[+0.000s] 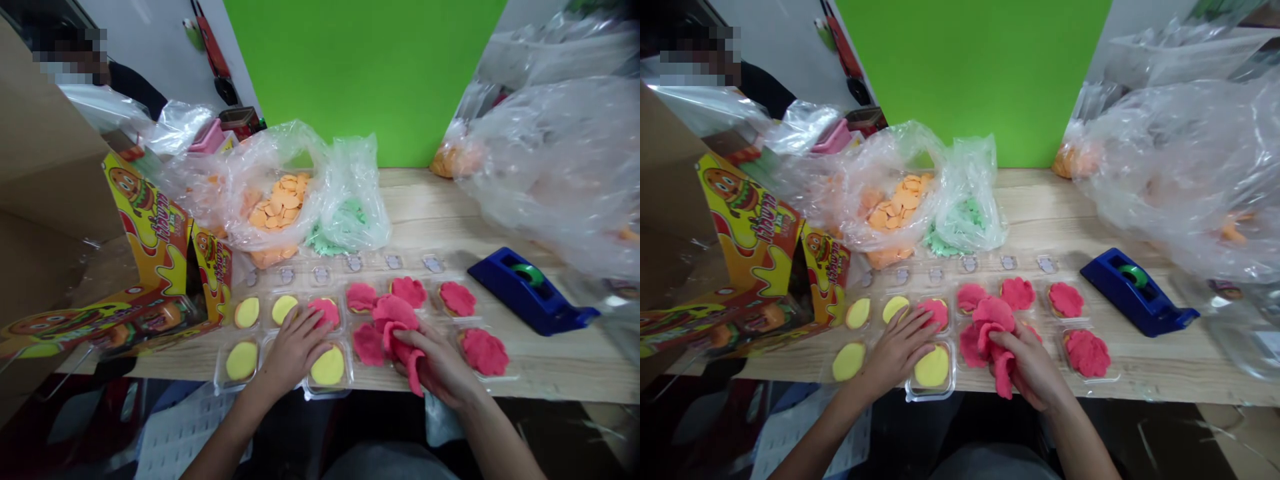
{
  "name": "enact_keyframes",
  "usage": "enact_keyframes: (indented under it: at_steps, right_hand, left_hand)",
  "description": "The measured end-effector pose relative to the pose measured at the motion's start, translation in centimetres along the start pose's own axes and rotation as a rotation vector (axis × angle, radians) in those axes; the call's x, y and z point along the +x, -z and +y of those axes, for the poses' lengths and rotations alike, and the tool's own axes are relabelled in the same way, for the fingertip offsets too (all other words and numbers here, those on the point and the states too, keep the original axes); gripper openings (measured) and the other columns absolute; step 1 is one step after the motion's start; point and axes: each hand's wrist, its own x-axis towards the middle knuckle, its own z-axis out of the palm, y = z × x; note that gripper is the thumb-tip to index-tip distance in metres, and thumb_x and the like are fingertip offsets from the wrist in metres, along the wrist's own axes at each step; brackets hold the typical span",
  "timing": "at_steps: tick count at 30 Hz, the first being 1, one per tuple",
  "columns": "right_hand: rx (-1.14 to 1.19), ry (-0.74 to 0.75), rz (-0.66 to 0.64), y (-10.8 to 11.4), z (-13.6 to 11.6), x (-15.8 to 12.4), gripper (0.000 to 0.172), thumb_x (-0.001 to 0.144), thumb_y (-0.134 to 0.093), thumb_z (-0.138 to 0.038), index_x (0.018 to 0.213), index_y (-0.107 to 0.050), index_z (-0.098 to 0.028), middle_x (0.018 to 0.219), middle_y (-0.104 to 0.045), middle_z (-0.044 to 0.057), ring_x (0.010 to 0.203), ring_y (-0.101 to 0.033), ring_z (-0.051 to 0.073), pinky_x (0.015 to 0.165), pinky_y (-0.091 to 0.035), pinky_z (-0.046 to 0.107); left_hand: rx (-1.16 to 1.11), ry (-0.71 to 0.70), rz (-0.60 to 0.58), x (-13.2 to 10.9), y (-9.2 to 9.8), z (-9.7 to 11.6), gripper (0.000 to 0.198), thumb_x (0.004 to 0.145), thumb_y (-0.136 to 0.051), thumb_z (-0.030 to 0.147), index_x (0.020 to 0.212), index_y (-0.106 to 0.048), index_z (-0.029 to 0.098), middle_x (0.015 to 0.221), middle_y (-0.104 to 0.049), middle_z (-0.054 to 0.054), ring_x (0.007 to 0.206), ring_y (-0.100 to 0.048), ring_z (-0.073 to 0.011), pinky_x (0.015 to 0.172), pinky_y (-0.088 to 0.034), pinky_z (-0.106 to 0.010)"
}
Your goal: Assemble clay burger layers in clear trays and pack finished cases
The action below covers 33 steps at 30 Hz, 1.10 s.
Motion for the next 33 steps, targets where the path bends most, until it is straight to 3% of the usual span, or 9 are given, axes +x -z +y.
enact_keyframes:
  at_steps: [3, 6, 9, 16, 19, 22, 24, 28, 33]
  right_hand:
    - [0.030, -0.015, -0.107, -1.0, 0.3, 0.1, 0.015, 0.068, -0.063, -0.019, 0.079, -0.053, -0.019, 0.061, -0.060, -0.002, 0.050, -0.055, 0.011, 0.042, -0.041, 0.019]
    - [-0.028, -0.025, -0.229, -1.9, 0.6, 0.1, 0.012, 0.068, -0.059, -0.015, 0.079, -0.053, -0.017, 0.061, -0.059, -0.001, 0.047, -0.053, 0.009, 0.042, -0.039, 0.018]
    - [-0.122, -0.006, -0.282, -2.5, 0.8, 0.0, 0.018, 0.068, -0.057, -0.012, 0.085, -0.054, -0.016, 0.061, -0.058, -0.003, 0.043, -0.048, 0.007, 0.041, -0.038, 0.017]
    - [-0.265, 0.100, -0.267, -2.6, 0.9, -0.3, 0.019, 0.075, -0.057, -0.019, 0.094, -0.056, -0.021, 0.068, -0.060, -0.003, 0.048, -0.050, 0.007, 0.044, -0.038, 0.018]
    - [-0.152, 0.037, -0.258, -2.9, 1.3, -0.2, 0.027, 0.072, -0.062, -0.024, 0.098, -0.056, -0.022, 0.065, -0.061, -0.003, 0.046, -0.051, 0.008, 0.042, -0.039, 0.018]
    - [0.068, -0.081, -0.205, -2.9, 1.6, 0.1, 0.020, 0.073, -0.062, -0.031, 0.088, -0.059, -0.020, 0.060, -0.061, -0.002, 0.046, -0.054, 0.010, 0.039, -0.039, 0.018]
    - [0.146, -0.107, -0.134, -2.4, 1.6, 0.4, 0.017, 0.073, -0.062, -0.035, 0.078, -0.061, -0.018, 0.058, -0.061, -0.001, 0.048, -0.056, 0.010, 0.038, -0.039, 0.017]
    - [0.160, -0.109, 0.052, -0.9, 0.9, 0.3, 0.016, 0.070, -0.065, -0.033, 0.075, -0.063, -0.017, 0.062, -0.064, 0.000, 0.050, -0.058, 0.010, 0.039, -0.043, 0.017]
    - [0.150, -0.091, 0.107, -0.2, 0.3, -0.3, 0.015, 0.068, -0.067, -0.031, 0.076, -0.064, -0.018, 0.063, -0.065, 0.000, 0.050, -0.058, 0.011, 0.039, -0.045, 0.018]
  left_hand:
    - [-0.130, 0.072, 0.041, 0.2, 0.6, 0.8, 0.032, 0.085, -0.043, 0.029, 0.115, -0.051, 0.027, 0.123, -0.053, -0.005, 0.120, -0.041, -0.0222, 0.103, -0.019, -0.053]
    - [-0.456, 0.242, 0.172, 1.7, 1.8, 2.5, 0.032, 0.087, -0.037, 0.028, 0.116, -0.050, 0.022, 0.120, -0.055, -0.007, 0.114, -0.046, -0.0183, 0.098, -0.033, -0.041]
    - [-0.640, 0.304, 0.174, 3.4, 3.1, 4.3, 0.032, 0.083, -0.046, 0.032, 0.113, -0.050, 0.022, 0.115, -0.056, -0.006, 0.107, -0.051, -0.0171, 0.090, -0.042, -0.032]
    - [-0.436, 0.307, 0.347, 3.7, 3.0, 6.4, 0.024, 0.076, -0.058, 0.027, 0.099, -0.056, 0.022, 0.097, -0.055, -0.004, 0.096, -0.051, -0.0184, 0.085, -0.042, -0.034]
    - [-0.712, 0.403, 0.348, 3.4, 2.3, 6.2, 0.007, 0.075, -0.057, 0.022, 0.080, -0.053, 0.019, 0.083, -0.056, -0.001, 0.086, -0.054, -0.0154, 0.077, -0.045, -0.029]
    - [-1.084, 0.530, 0.359, 2.7, 2.2, 5.2, 0.020, 0.076, -0.056, 0.023, 0.095, -0.052, 0.018, 0.087, -0.060, -0.002, 0.084, -0.058, -0.0140, 0.075, -0.046, -0.027]
    - [-1.154, 0.626, 0.392, 1.8, 2.3, 4.4, 0.032, 0.075, -0.056, 0.025, 0.107, -0.051, 0.018, 0.095, -0.062, -0.004, 0.087, -0.058, -0.0149, 0.078, -0.046, -0.028]
    - [-0.835, 0.626, 0.282, -1.2, 2.2, 3.7, 0.020, 0.077, -0.054, 0.026, 0.093, -0.061, 0.017, 0.092, -0.064, -0.004, 0.086, -0.058, -0.0159, 0.078, -0.047, -0.029]
    - [-0.207, 0.178, 0.366, -4.3, -0.1, 3.7, 0.026, 0.080, -0.047, 0.010, 0.102, -0.058, 0.020, 0.101, -0.060, -0.006, 0.100, -0.053, -0.0160, 0.087, -0.045, -0.031]
